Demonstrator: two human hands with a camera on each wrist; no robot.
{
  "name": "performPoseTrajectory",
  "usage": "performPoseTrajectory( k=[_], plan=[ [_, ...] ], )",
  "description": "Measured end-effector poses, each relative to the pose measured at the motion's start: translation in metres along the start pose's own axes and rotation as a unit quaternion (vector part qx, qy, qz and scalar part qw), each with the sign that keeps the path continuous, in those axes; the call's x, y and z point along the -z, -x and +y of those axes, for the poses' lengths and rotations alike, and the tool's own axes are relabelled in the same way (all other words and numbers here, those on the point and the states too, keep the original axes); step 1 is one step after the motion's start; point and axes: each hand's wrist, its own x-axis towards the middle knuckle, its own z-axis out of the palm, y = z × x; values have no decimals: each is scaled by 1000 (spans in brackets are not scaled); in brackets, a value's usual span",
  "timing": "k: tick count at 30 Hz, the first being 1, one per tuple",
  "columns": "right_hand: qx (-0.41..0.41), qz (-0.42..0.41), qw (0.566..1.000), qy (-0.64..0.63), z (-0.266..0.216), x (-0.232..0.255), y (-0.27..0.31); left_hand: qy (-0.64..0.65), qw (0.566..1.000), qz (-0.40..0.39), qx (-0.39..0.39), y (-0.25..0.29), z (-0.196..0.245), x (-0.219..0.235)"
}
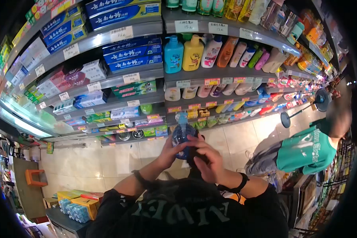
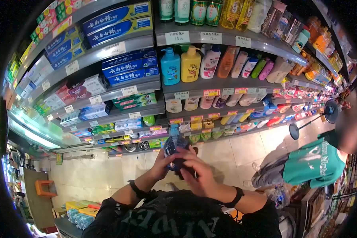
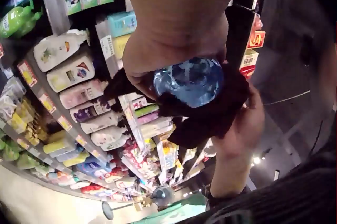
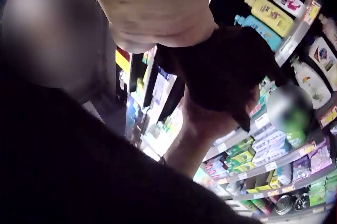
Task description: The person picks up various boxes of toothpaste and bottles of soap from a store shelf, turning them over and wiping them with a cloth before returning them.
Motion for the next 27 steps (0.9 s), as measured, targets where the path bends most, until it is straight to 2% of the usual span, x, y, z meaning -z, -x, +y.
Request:
performPoseTrajectory(
  k=[1, 3, 4, 7, 8, 9, 10, 13, 16, 17, 19, 20, 22, 24, 26, 27],
  plan=[
    [-19, -62, 997, 29, -9, -5, 5, -9, 1000, -1, 10, 5, -6, 7],
    [10, -111, 993, 48, -21, -30, 16, 46, 997, 58, 12, 21, 1, -3],
    [118, -186, 959, 180, -14, -34, 20, 67, 995, 78, 20, 28, 7, -4],
    [199, -123, 927, 294, -1, -56, 21, 97, 995, 33, 6, 48, 13, 5],
    [202, -78, 916, 338, -3, -62, 18, 110, 994, 26, 0, 53, 18, 4],
    [165, -80, 913, 364, -11, -63, 17, 126, 990, 56, 24, 61, 34, -6],
    [130, -81, 909, 388, -18, -63, 14, 115, 991, 69, 12, 64, 36, -7],
    [130, -38, 919, 371, -9, -62, 24, 72, 994, 82, -7, 71, 44, -15],
    [30, -70, 917, 392, -27, -44, 19, -18, 996, 63, -54, 66, 18, 3],
    [46, -20, 923, 382, -36, -40, 13, -5, 997, 46, -69, 66, 21, -2],
    [58, -4, 928, 368, -21, -32, 29, 25, 995, 14, -95, 72, 31, -18],
    [62, 4, 931, 360, -19, -28, 36, -9, 993, 38, -113, 74, 29, -24],
    [29, 20, 969, 246, -19, -21, 35, -82, 981, 87, -156, 71, 27, -35],
    [16, 51, 989, 136, -15, -17, 36, -91, 981, 95, -143, 65, 26, -53],
    [55, 71, 991, 96, -20, -8, 38, -99, 980, 93, -148, 54, 13, -63],
    [87, 77, 990, 78, -19, -5, 43, -69, 987, 94, -115, 53, 7, -75]
  ],
)
